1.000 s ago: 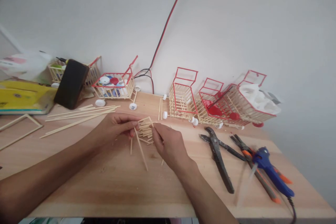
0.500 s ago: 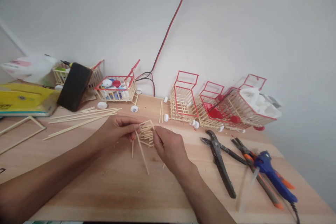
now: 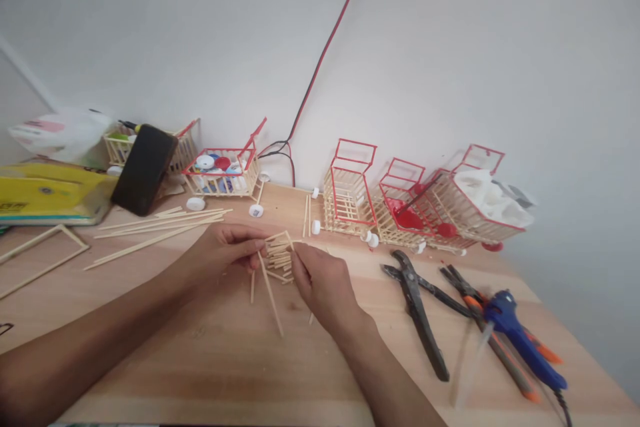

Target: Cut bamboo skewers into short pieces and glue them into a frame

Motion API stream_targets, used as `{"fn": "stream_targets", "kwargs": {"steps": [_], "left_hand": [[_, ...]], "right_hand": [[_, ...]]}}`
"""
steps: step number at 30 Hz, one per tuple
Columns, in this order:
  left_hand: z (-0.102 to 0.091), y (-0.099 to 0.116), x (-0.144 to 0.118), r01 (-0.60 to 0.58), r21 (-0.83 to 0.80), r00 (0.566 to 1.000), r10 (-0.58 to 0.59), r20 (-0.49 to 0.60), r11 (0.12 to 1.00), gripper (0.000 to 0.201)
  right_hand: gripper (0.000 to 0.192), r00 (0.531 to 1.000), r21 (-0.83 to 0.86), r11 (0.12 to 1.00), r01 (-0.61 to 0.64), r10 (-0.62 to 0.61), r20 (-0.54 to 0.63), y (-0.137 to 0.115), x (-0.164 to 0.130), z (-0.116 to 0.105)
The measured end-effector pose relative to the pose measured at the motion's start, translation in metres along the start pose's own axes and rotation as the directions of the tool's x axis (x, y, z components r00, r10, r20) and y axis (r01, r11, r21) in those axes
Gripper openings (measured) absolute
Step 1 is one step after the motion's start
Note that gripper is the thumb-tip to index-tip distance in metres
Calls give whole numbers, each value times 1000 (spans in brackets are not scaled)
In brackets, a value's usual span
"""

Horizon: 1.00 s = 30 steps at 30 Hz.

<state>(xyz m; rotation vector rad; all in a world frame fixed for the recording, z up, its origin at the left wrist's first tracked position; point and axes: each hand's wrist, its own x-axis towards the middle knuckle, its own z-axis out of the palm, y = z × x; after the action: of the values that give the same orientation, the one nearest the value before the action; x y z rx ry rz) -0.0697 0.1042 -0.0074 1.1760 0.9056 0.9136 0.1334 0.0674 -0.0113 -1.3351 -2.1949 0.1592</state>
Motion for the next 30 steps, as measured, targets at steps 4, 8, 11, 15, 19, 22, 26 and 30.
{"fn": "stream_targets", "kwargs": {"steps": [4,8,11,15,19,22,26,30], "left_hand": [[1,1,-1,19,5,1000,-19,-24,1000,17],[3,2,-1,20,-10,999,-21,-40,1000,16],[3,2,-1,18,-17,999,-19,-41,1000,16],[2,0,-1,16,-8,999,-16,-45,1000,17],[1,-1,-1,7,17,999,-7,-41,1000,18],[1,-1,0,6,26,999,-5,-35,1000,17],[1,0,-1,10,28,1000,-9,-23,1000,17],[1,1,-2,-3,30,1000,3,-9,1000,17]], "right_hand": [[24,1000,-24,1000,-4,4,-7,-1,0,0],[24,1000,-25,1000,-7,7,-2,-1,0,0],[23,1000,-26,1000,-6,6,-1,0,-1,0],[24,1000,-32,999,-11,11,0,0,-1,1],[24,1000,-32,999,-2,2,-1,1,-1,1],[23,1000,-40,999,1,-1,-5,1,-1,1],[24,1000,-56,998,-9,10,5,1,-1,0],[24,1000,-45,999,-1,0,-7,1,-2,1]]}}
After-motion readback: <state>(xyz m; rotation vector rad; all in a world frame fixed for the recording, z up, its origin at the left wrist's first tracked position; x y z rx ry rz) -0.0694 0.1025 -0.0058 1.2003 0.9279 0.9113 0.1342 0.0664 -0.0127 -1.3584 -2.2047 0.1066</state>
